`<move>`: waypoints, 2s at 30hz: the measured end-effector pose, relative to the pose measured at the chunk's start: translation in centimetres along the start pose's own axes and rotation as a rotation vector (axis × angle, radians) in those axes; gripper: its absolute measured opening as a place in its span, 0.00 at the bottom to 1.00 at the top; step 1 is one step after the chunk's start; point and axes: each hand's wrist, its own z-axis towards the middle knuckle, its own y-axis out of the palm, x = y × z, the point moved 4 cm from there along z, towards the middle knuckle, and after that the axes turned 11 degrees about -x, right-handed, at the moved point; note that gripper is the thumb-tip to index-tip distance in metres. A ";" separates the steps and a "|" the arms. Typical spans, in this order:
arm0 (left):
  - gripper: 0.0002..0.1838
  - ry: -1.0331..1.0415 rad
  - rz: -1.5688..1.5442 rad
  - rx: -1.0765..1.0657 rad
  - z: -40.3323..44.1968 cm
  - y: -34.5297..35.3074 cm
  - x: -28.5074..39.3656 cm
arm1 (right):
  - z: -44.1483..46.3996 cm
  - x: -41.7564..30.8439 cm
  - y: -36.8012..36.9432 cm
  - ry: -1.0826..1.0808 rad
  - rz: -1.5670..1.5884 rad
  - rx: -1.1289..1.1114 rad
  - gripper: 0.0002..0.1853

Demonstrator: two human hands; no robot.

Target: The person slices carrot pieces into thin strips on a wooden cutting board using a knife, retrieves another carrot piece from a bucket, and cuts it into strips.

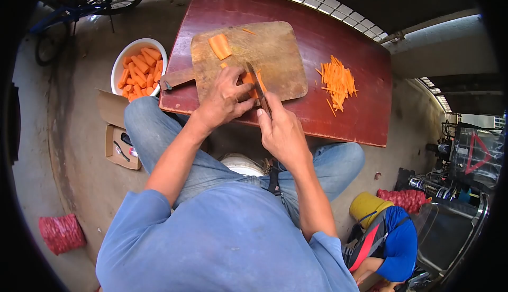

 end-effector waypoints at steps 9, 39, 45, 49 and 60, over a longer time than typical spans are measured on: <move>0.20 0.002 -0.018 -0.040 0.0 0.2 -0.1 | 1.9 1.2 0.6 -0.087 -0.076 0.046 0.17; 0.16 0.026 -0.048 0.026 -0.8 -0.1 0.0 | 0.6 0.6 -0.2 -0.069 -0.005 0.080 0.16; 0.17 0.047 -0.016 -0.007 -0.6 0.3 -0.4 | 1.3 1.3 0.2 -0.077 -0.099 0.036 0.16; 0.16 0.048 -0.018 -0.045 -0.5 0.4 -0.7 | 1.9 1.3 0.3 -0.145 -0.089 0.046 0.16; 0.13 0.063 -0.010 -0.032 -0.6 0.3 -0.7 | 1.7 1.1 1.2 -0.112 -0.154 0.021 0.17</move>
